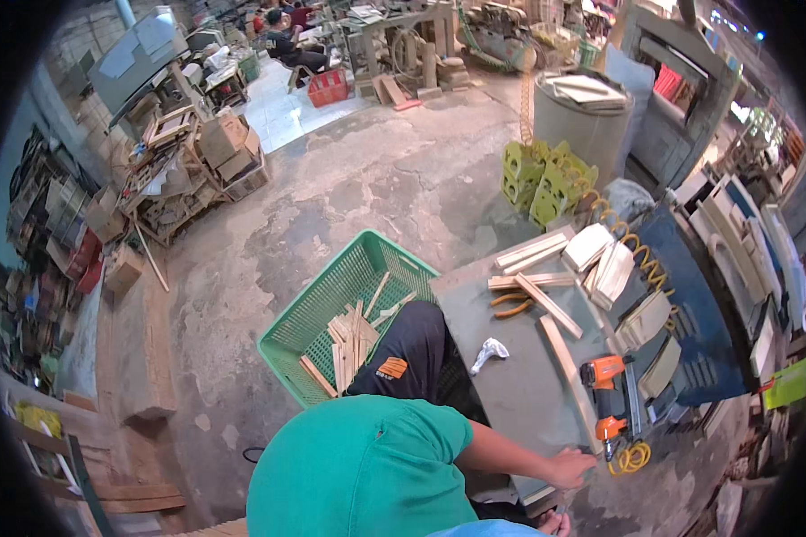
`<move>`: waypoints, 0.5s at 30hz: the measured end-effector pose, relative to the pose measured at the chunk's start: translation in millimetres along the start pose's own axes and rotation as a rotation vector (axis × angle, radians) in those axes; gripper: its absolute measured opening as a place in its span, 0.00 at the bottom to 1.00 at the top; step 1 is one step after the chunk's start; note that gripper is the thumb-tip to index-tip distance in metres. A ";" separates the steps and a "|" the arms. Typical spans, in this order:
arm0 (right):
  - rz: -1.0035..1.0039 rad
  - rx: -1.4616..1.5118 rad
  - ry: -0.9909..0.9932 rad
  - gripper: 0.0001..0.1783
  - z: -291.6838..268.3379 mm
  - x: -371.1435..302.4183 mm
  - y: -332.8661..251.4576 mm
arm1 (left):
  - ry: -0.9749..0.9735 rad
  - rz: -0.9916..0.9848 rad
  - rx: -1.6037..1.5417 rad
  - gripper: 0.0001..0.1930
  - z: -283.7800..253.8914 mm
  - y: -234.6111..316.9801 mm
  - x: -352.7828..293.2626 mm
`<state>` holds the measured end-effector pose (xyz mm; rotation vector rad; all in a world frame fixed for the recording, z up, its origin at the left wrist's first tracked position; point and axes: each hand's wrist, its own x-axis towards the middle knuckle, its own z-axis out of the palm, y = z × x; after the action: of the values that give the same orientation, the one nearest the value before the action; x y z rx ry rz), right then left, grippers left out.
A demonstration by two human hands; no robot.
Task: Apply glue and use a pneumatic nail gun to assemble small wooden frames in a workshop.
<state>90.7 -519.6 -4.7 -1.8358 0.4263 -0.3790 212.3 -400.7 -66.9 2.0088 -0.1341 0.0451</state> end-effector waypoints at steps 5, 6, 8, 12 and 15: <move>0.115 -0.015 -0.101 0.15 -2.4 10.4 13.5 | -0.123 -0.206 -0.253 0.26 -13.3 -8.6 0.6; 0.108 -0.006 -0.102 0.15 -3.2 12.6 13.0 | -0.117 -0.198 -0.247 0.26 -17.0 -11.5 5.0; 0.093 -0.077 -0.181 0.17 -7.8 14.8 10.7 | -0.281 -0.213 -0.098 0.26 -22.4 -15.4 13.4; 0.023 -0.055 -0.103 0.17 -4.8 1.2 8.3 | -0.119 0.260 0.198 0.32 -30.5 -9.5 -6.9; -0.031 -0.025 -0.067 0.18 -3.5 1.6 12.8 | -0.131 0.458 0.430 0.40 -32.8 -28.1 -33.3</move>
<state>89.2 -526.9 -15.8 -1.8761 0.3583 -0.3339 183.4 -356.7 -81.2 2.3681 -0.7187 0.2521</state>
